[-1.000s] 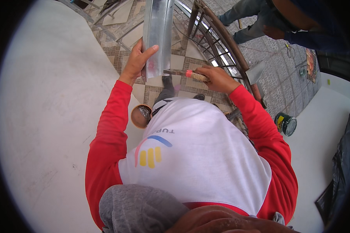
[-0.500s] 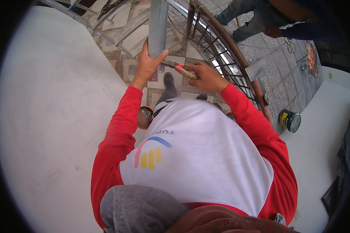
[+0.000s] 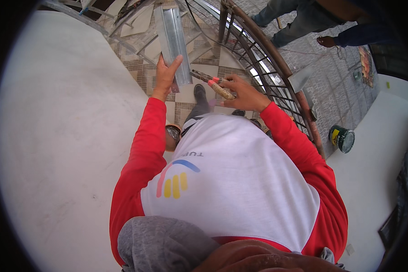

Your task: The person uses tin snips to cut a long metal strip into smaller pieces. They repeatedly measure the strip against a curved metal railing, cut it, and then fit the piece into the railing structure.

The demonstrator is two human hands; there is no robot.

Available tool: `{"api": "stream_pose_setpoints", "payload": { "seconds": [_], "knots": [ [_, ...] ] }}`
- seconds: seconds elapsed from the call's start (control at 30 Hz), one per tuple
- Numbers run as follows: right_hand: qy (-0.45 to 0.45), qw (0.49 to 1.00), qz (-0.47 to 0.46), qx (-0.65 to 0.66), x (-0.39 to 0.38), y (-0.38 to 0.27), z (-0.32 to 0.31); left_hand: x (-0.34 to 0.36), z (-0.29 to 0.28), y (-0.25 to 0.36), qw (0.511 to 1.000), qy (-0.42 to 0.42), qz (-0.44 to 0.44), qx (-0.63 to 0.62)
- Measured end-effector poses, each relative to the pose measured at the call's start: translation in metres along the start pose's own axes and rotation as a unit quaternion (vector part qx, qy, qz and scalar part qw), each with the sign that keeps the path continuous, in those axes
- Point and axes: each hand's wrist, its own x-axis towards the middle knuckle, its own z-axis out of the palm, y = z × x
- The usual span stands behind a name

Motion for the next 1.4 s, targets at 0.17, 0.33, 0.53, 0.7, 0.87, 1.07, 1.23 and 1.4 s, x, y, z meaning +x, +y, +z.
{"api": "stream_pose_setpoints", "payload": {
  "seconds": [0.17, 0.33, 0.53, 0.7, 0.87, 1.07, 1.23, 1.4],
  "knots": [
    [-0.027, 0.953, 0.013, 0.302, -0.03, 0.011, -0.004, 0.008, -0.034, -0.007, 0.961, 0.039, -0.028, -0.271],
    [-0.025, 0.941, -0.007, 0.337, -0.034, 0.022, 0.006, 0.021, -0.04, -0.02, 0.944, 0.125, -0.056, -0.301],
    [0.0, 0.9, -0.03, 0.435, -0.02, -0.004, 0.01, 0.02, -0.026, -0.014, 0.948, 0.114, -0.066, -0.291],
    [-0.057, 0.763, 0.083, 0.639, -0.019, -0.037, -0.002, 0.012, -0.006, -0.005, 0.939, 0.095, -0.05, -0.327],
    [-0.091, 0.766, 0.071, 0.632, -0.018, -0.051, -0.018, 0.008, 0.004, 0.0, 0.936, 0.077, -0.028, -0.342],
    [-0.087, 0.797, 0.059, 0.594, -0.014, -0.04, -0.017, 0.006, 0.0, 0.009, 0.948, 0.062, -0.028, -0.311],
    [-0.014, 0.864, 0.071, 0.498, -0.009, -0.039, -0.003, 0.006, 0.017, 0.018, 0.951, 0.123, 0.019, -0.283],
    [-0.03, 0.827, 0.047, 0.56, -0.014, -0.047, 0.001, 0.01, 0.029, 0.027, 0.951, 0.172, 0.041, -0.253]
  ]
}}
